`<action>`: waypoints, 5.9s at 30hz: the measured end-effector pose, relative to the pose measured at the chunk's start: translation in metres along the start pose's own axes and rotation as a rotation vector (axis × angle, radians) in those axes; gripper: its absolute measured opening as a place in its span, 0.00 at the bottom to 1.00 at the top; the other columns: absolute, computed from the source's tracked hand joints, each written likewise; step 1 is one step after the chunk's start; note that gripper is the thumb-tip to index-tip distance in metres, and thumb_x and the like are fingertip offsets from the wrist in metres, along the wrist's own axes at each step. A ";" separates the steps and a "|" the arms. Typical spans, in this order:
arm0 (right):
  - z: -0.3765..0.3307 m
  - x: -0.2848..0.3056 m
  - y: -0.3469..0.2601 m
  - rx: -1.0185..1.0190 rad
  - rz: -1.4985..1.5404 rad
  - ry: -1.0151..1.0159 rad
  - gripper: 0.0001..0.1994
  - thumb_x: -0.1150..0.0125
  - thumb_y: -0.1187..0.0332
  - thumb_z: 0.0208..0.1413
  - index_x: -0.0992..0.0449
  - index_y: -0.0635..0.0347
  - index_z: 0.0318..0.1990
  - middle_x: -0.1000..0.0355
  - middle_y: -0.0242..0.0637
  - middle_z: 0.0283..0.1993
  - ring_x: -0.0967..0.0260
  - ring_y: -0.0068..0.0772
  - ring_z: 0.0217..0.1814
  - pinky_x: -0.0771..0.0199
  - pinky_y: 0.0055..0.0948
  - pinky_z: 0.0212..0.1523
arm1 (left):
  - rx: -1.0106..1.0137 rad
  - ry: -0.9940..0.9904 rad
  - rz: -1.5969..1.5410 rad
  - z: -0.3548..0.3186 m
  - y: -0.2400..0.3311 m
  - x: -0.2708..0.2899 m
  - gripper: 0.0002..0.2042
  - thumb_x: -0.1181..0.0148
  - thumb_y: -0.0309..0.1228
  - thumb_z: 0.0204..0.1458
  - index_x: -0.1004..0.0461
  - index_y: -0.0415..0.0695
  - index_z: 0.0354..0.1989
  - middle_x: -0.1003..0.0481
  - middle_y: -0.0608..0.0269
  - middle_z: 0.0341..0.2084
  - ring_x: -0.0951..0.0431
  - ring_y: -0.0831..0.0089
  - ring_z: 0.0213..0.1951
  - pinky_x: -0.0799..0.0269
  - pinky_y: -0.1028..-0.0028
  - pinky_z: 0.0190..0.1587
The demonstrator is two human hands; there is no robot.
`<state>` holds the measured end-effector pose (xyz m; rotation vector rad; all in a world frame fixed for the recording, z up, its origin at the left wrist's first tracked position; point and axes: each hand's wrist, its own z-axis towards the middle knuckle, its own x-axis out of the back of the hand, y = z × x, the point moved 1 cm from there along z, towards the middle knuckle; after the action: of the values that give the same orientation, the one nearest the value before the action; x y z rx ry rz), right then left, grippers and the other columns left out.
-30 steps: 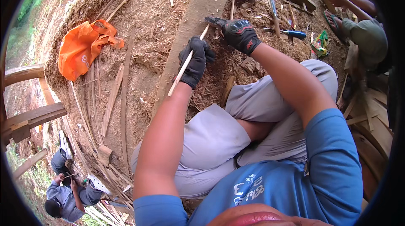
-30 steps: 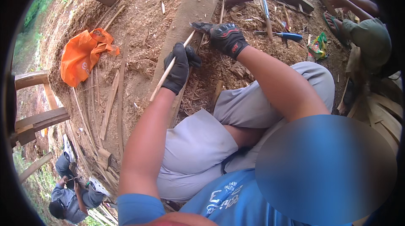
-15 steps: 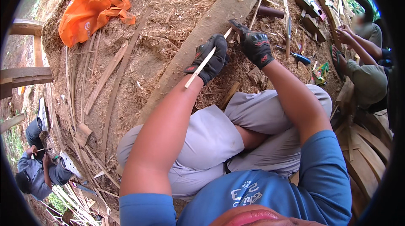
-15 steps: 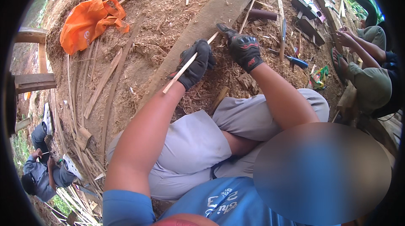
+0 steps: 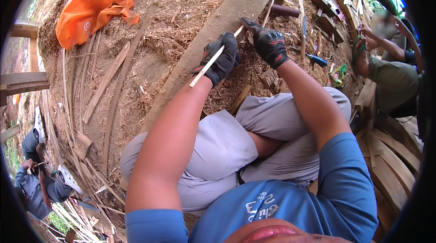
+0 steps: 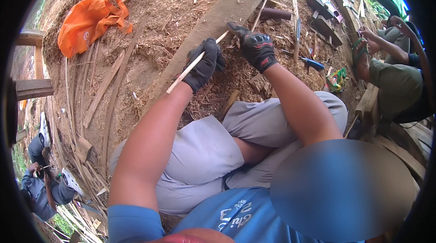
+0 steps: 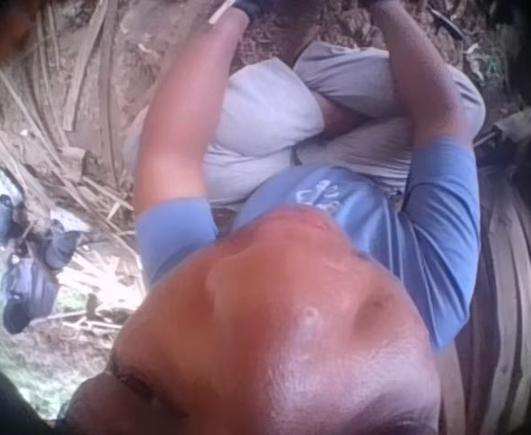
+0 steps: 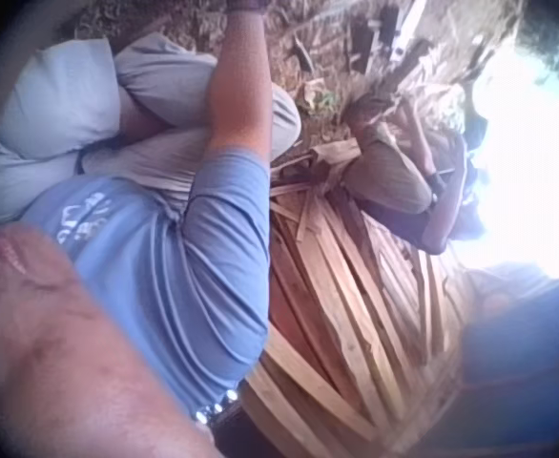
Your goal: The person sits on the ground and uses a knife to shave and shape a thin wooden stick. They hold the stick with one hand and carefully scrape the surface with the other, removing thin strips of wood. The person rotates the stick periodically to work on different sides.
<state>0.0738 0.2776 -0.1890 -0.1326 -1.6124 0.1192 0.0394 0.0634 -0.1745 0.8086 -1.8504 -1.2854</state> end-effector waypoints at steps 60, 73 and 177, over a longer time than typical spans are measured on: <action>0.027 0.092 0.005 -0.098 0.353 0.417 0.13 0.51 0.67 0.70 0.26 0.56 0.57 0.21 0.51 0.32 0.21 0.55 0.34 0.25 0.51 0.36 | -0.013 -0.131 -0.553 0.014 0.083 0.065 0.27 0.63 0.60 0.70 0.40 0.52 0.24 0.40 0.68 0.21 0.34 0.67 0.23 0.37 0.66 0.28; 0.031 0.065 0.005 -0.051 0.340 0.214 0.17 0.50 0.72 0.65 0.25 0.54 0.60 0.21 0.52 0.34 0.22 0.57 0.36 0.24 0.50 0.37 | 0.070 -0.085 -0.516 0.017 0.071 0.061 0.26 0.57 0.56 0.70 0.39 0.51 0.23 0.40 0.67 0.19 0.33 0.66 0.22 0.37 0.65 0.28; 0.006 0.039 -0.086 -0.038 0.430 0.008 0.18 0.57 0.59 0.74 0.20 0.49 0.56 0.18 0.50 0.40 0.18 0.53 0.42 0.20 0.50 0.43 | -0.279 0.363 0.841 -0.076 0.188 0.133 0.22 0.50 0.45 0.72 0.21 0.40 0.34 0.25 0.64 0.19 0.26 0.74 0.21 0.31 0.72 0.27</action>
<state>0.0654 0.1984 -0.1370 -0.5083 -1.5583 0.4187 0.0153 -0.0256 0.0494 0.0587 -1.4177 -0.7529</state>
